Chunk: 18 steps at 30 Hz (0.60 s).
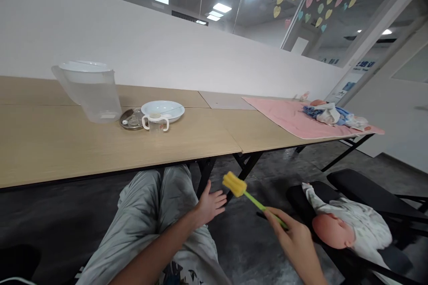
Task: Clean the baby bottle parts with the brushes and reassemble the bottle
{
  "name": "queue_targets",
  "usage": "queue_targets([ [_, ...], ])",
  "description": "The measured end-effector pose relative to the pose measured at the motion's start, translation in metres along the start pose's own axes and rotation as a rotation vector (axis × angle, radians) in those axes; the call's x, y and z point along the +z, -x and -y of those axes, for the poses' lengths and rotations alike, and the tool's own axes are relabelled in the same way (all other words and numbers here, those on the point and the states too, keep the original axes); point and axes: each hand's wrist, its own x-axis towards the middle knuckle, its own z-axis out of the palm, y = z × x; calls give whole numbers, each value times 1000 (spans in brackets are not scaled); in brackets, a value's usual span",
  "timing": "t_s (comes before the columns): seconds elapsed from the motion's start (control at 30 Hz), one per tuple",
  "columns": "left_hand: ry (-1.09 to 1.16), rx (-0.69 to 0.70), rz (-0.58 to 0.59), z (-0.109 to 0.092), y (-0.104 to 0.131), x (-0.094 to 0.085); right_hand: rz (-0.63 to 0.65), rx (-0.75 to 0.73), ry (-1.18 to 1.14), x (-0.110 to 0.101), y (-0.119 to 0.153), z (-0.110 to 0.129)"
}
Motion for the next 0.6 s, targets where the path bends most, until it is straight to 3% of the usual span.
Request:
queue_targets([
  [0.07, 262, 76, 183, -14, 3, 14, 81, 148, 46, 13, 2, -7],
  [0.13, 477, 99, 251, -25, 7, 26, 16, 298, 98, 23, 5, -14],
  [0.2, 553, 40, 148, -31, 9, 34, -4, 289, -58, 30, 8, -20],
  [0.27, 581, -18, 67, -31, 10, 37, 48, 178, -255, 35, 11, -22],
  [0.33, 642, -8, 108, -28, 11, 37, 52, 165, -235, 37, 13, -20],
  [0.4, 690, 28, 166, -25, 11, 34, -28, 278, -69, 38, 13, -17],
  [0.47, 684, 30, 124, -23, 10, 30, -90, 326, -52, 39, 15, -12],
  [0.6, 672, 42, 97, -16, 7, 22, -5, 132, -264, 42, 19, -4],
])
